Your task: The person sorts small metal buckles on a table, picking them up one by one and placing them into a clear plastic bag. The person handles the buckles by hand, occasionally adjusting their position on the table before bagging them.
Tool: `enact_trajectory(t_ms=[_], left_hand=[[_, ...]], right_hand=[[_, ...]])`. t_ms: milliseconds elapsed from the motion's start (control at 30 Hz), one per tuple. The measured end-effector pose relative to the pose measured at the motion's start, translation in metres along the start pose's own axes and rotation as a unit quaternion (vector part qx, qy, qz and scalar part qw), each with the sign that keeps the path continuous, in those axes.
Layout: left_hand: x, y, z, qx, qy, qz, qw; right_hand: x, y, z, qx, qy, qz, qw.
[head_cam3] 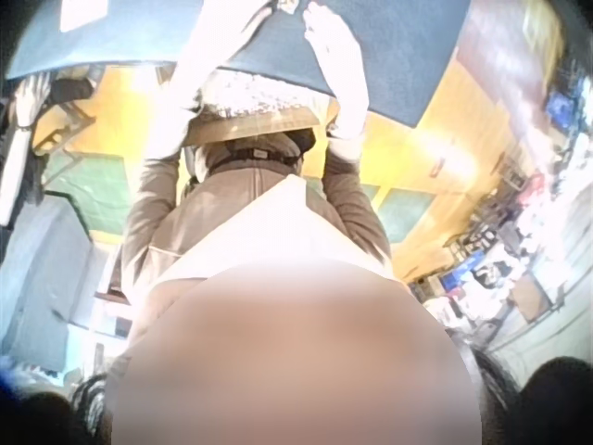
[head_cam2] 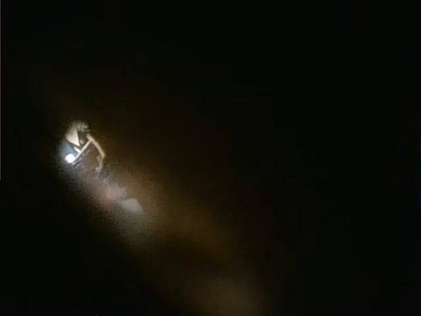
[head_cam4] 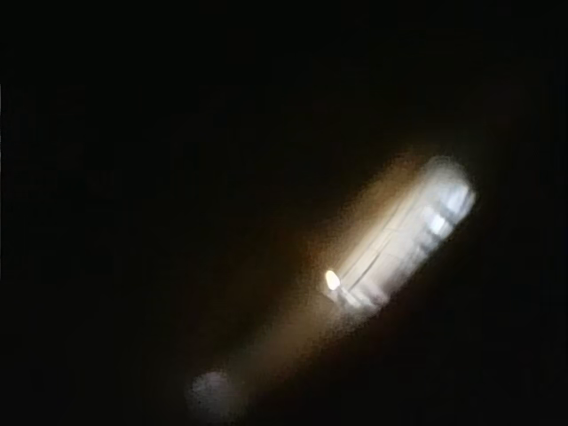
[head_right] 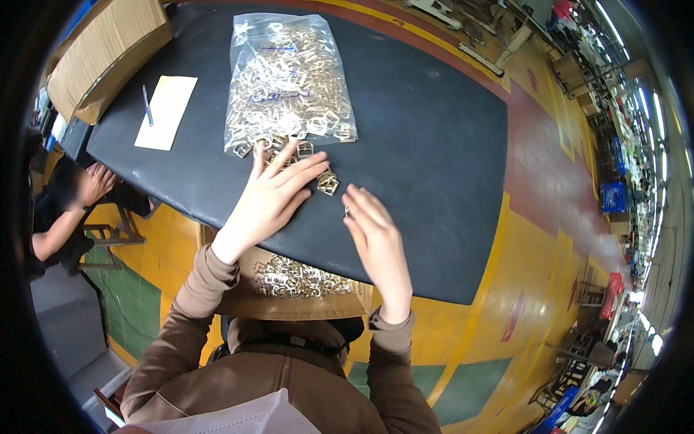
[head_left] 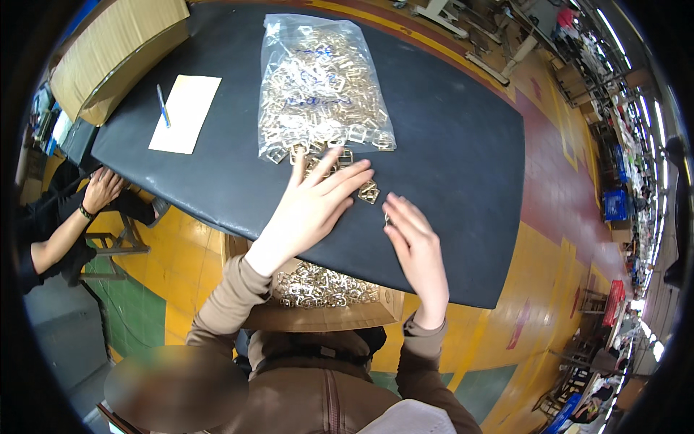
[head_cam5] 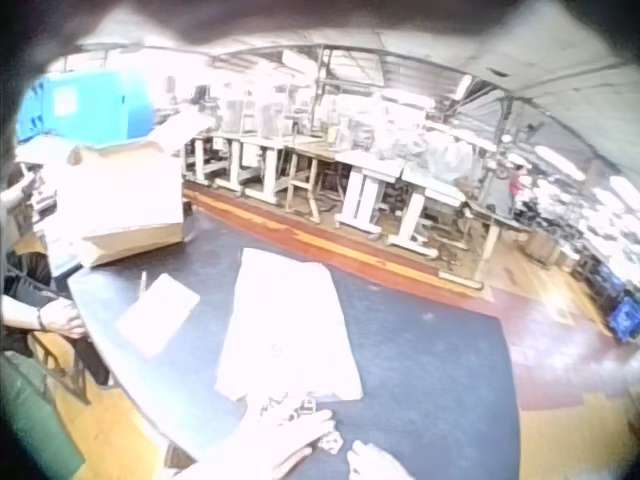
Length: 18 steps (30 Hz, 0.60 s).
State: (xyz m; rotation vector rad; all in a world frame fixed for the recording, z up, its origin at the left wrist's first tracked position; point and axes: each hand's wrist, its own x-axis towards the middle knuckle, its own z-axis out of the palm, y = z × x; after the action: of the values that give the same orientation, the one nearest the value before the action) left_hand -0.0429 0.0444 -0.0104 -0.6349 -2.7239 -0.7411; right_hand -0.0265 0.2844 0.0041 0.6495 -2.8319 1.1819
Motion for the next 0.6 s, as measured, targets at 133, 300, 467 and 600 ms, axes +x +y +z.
enact_trajectory(t_ms=[133,300,467,600], left_hand=[[0.023,-0.011,0.01,-0.013,-0.019,0.038,0.999],[0.016,-0.013,0.011,-0.03,0.02,0.051,0.998],[0.017,-0.015,0.009,-0.125,0.07,-0.012,0.99],[0.016,-0.019,0.004,-0.225,0.08,-0.051,0.97]], right_hand=[[-0.033,-0.023,0.015,0.02,-0.084,-0.062,0.994],[-0.058,-0.044,0.019,0.112,-0.149,-0.103,0.977],[-0.01,-0.041,0.013,0.066,0.031,-0.043,0.996],[0.042,-0.028,0.028,-0.053,0.044,-0.059,0.996]])
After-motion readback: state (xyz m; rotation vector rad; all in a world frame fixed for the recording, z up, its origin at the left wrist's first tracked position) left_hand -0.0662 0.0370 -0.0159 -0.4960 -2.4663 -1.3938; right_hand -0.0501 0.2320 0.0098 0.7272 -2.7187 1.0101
